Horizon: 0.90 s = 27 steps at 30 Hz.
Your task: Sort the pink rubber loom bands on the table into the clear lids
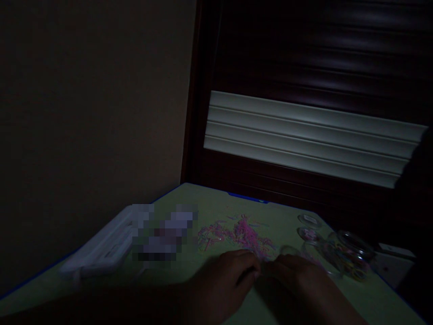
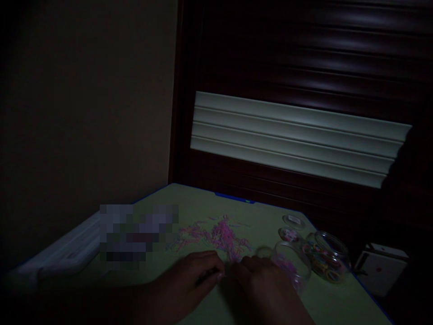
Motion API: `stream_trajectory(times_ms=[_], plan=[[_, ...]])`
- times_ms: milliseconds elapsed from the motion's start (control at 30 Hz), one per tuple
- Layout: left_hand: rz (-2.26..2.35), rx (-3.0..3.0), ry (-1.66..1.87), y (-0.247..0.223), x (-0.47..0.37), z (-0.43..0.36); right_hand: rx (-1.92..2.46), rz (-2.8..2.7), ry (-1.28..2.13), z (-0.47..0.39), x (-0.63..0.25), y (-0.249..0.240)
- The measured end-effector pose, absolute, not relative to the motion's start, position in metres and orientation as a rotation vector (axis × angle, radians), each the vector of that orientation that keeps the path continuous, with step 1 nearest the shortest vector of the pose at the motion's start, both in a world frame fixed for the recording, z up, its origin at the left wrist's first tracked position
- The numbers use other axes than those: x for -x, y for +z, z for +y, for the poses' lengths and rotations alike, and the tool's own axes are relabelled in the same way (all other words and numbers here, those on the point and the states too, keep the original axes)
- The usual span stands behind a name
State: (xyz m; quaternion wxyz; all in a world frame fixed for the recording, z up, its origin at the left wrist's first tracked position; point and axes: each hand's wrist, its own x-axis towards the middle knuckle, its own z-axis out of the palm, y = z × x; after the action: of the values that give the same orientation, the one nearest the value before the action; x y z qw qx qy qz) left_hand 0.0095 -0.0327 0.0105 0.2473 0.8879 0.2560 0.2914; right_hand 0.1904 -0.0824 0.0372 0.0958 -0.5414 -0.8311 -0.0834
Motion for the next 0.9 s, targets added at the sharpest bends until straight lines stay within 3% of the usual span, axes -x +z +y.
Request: stream_trajectory(times_ms=[900], plan=[[0.737,-2.408,0.736,0.0128,-0.0096,-0.032,1.546,-2.427,-0.221,-0.0856,-0.1988,0.0383]])
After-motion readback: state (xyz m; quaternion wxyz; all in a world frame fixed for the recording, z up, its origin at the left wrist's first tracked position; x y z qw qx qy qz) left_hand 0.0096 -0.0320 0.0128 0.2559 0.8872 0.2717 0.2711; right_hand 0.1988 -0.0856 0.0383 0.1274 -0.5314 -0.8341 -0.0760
